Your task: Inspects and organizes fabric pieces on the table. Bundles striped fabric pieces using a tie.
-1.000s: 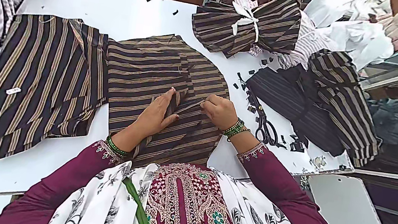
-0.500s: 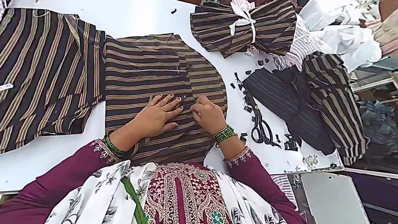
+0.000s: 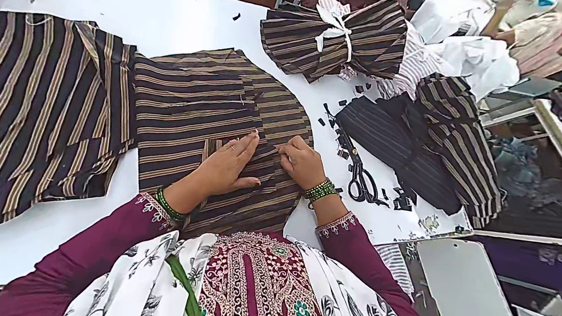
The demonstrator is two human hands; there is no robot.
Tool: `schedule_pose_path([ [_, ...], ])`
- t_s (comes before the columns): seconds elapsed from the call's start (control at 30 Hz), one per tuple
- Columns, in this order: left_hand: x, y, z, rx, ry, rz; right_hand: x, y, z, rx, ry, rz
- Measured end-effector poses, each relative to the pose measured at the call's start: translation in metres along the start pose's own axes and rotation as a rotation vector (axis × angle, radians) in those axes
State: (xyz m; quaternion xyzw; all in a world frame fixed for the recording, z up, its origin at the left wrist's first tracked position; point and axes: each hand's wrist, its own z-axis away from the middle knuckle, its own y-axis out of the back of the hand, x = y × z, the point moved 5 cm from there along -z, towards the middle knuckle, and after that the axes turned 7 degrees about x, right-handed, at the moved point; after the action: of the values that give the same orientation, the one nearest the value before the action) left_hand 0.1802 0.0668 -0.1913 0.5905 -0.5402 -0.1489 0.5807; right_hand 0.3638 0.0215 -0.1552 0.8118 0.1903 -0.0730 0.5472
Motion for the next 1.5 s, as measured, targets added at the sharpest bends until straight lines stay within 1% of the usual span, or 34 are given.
schedule_pose_path([
  [0.07,-0.002,0.002,0.003,0.067,0.005,0.006,0.002,0.000,-0.001,0.063,0.047,0.015],
  [0.1,-0.002,0.002,0.004,0.066,0.009,-0.007,0.004,-0.001,-0.001,0.066,0.051,0.018],
  [0.17,-0.001,0.003,0.005,-0.014,0.021,-0.053,0.007,-0.005,-0.001,0.039,0.028,0.020],
  [0.2,0.000,0.003,0.005,-0.098,0.034,-0.078,0.007,-0.006,-0.002,0.009,0.001,0.015],
  [0.27,0.003,0.004,0.009,-0.250,0.063,-0.115,0.007,-0.006,-0.003,-0.074,-0.073,0.004],
  [0.4,0.013,0.007,0.023,-0.280,0.086,-0.133,0.005,0.000,-0.004,-0.183,-0.198,-0.037],
  [0.47,0.019,0.009,0.024,-0.371,0.106,-0.112,0.006,0.002,-0.002,-0.259,-0.288,-0.058],
  [0.53,0.021,0.010,0.016,-0.481,0.105,-0.103,0.010,0.007,0.000,-0.327,-0.437,-0.101],
  [0.6,0.018,0.012,-0.001,-0.525,0.073,-0.094,0.014,0.017,0.002,-0.273,-0.571,-0.235],
  [0.67,0.010,0.013,-0.021,-0.436,0.014,-0.019,0.014,0.023,0.006,-0.189,-0.645,-0.411],
  [0.73,0.001,0.012,-0.043,-0.288,-0.014,0.123,0.010,0.026,0.008,-0.093,-0.664,-0.533],
  [0.77,-0.002,0.010,-0.053,-0.245,-0.005,0.186,0.007,0.026,0.009,-0.033,-0.669,-0.578],
  [0.83,-0.007,0.004,-0.070,-0.249,0.079,0.263,0.001,0.022,0.012,0.103,-0.679,-0.665],
  [0.9,-0.007,-0.001,-0.080,-0.296,0.158,0.261,-0.003,0.012,0.016,0.217,-0.688,-0.731],
  [1.0,-0.002,-0.002,-0.085,-0.375,0.225,0.219,-0.001,-0.006,0.024,0.286,-0.694,-0.767],
  [1.1,0.001,0.001,-0.087,-0.461,0.256,0.215,0.000,-0.016,0.025,0.227,-0.639,-0.673],
  [1.23,0.003,0.004,-0.088,-0.497,0.287,0.203,-0.008,-0.016,0.017,0.099,-0.552,-0.501],
  [1.37,0.003,0.005,-0.088,-0.507,0.301,0.210,-0.014,-0.019,0.009,0.088,-0.551,-0.436],
  [1.5,0.001,0.002,-0.088,-0.487,0.299,0.223,-0.019,-0.015,0.018,0.062,-0.560,-0.380],
])
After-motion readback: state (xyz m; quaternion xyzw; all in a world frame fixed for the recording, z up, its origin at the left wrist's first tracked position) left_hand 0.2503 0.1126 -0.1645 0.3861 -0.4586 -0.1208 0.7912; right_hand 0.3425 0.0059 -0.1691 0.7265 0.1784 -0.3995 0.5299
